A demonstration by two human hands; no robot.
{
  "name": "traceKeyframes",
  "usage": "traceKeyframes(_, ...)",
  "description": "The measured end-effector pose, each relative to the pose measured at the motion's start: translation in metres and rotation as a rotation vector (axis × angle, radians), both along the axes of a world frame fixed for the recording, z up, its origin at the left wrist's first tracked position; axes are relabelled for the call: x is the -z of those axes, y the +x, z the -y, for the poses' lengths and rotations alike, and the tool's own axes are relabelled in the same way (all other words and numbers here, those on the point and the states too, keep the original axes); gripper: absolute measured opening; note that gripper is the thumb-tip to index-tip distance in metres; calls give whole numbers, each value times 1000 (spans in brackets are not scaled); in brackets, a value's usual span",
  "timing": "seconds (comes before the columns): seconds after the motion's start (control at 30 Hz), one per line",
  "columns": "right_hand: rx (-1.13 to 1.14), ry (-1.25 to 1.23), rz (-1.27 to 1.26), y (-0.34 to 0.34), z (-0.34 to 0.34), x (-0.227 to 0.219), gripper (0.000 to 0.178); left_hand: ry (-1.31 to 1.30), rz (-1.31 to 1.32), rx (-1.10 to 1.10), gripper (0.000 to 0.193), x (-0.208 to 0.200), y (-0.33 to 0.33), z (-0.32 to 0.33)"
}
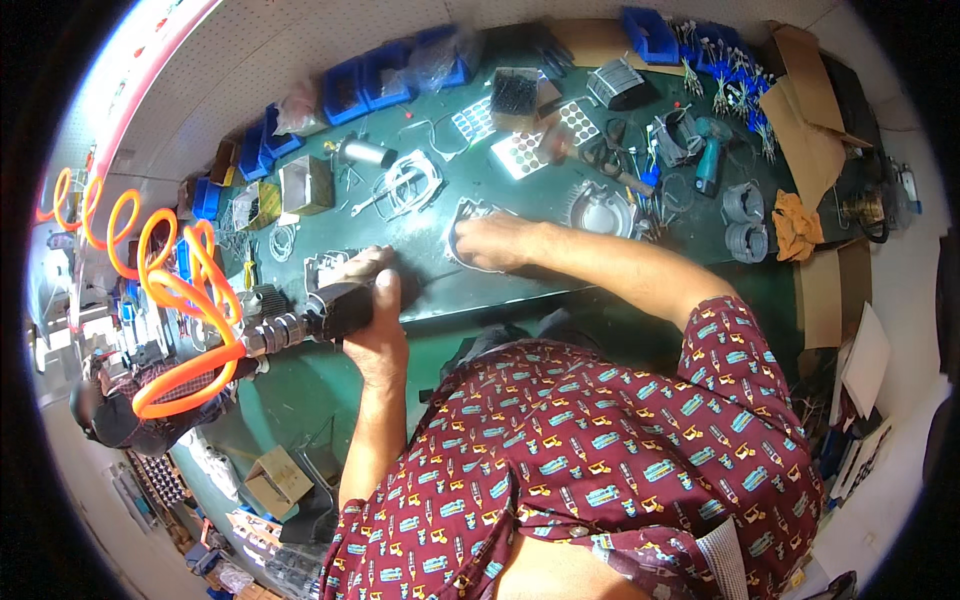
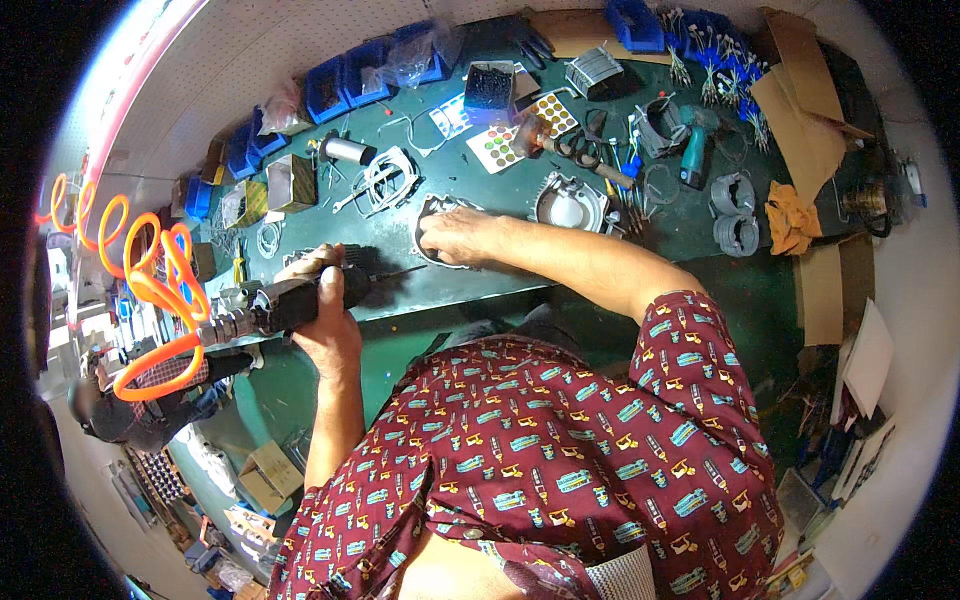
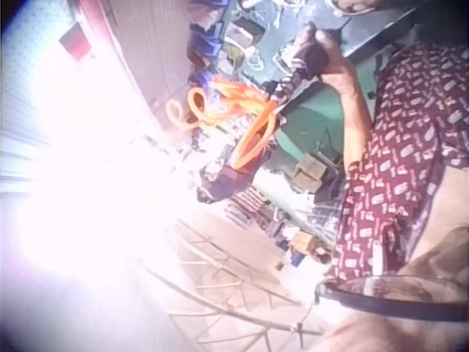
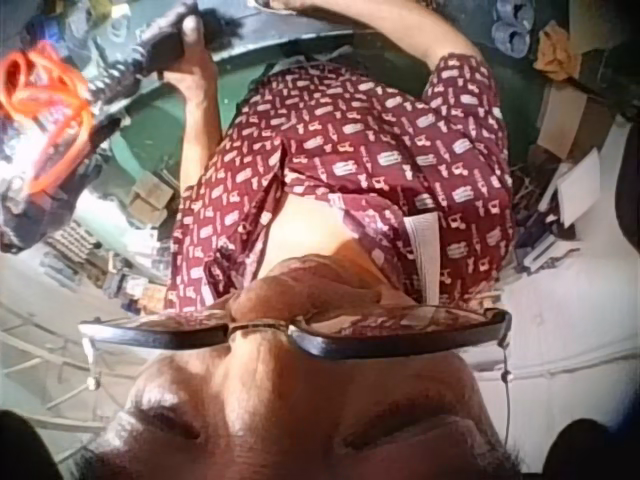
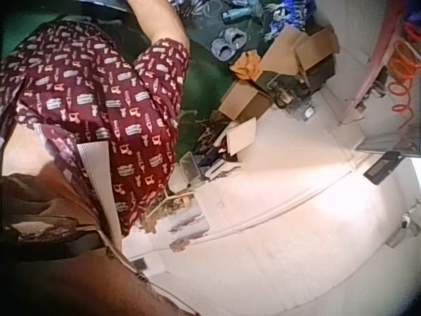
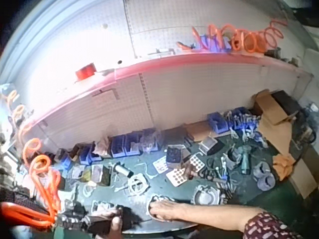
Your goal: The person uses a pneumatic screwdriver to fasten screws into small metallic housings on a cluttered workbench. They repeatedly pick up housings, align them, and drive screws, occasionally adjusting the tool or repositioning parts.
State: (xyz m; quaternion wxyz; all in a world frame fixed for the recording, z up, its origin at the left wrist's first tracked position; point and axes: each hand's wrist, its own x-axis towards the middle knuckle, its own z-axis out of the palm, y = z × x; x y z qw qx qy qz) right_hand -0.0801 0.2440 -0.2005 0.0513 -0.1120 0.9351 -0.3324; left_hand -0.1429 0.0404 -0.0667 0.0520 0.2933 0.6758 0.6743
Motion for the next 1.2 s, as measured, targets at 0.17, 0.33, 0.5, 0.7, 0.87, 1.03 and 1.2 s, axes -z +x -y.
traceKeyframes(0.17,-31,47,18,-1,0,1,16,15,11,-15,26,0,0,0)
traceKeyframes(0.33,-58,78,-92,-1,-1,13,14,-2,35,-42,25,-4,0,0)
traceKeyframes(0.5,94,-177,-228,-7,1,-22,15,49,10,-50,23,-3,-5,4)
traceKeyframes(0.7,817,-1201,131,-27,-61,-46,19,84,19,-70,22,-1,-5,7)
traceKeyframes(0.87,496,-755,-13,5,-19,-14,17,-3,-21,-69,22,1,-6,11)
traceKeyframes(1.03,194,-203,134,6,11,-8,22,-43,7,-89,22,-3,-5,8)
traceKeyframes(1.2,413,-320,-145,4,11,-8,21,8,18,-95,24,1,-2,13)
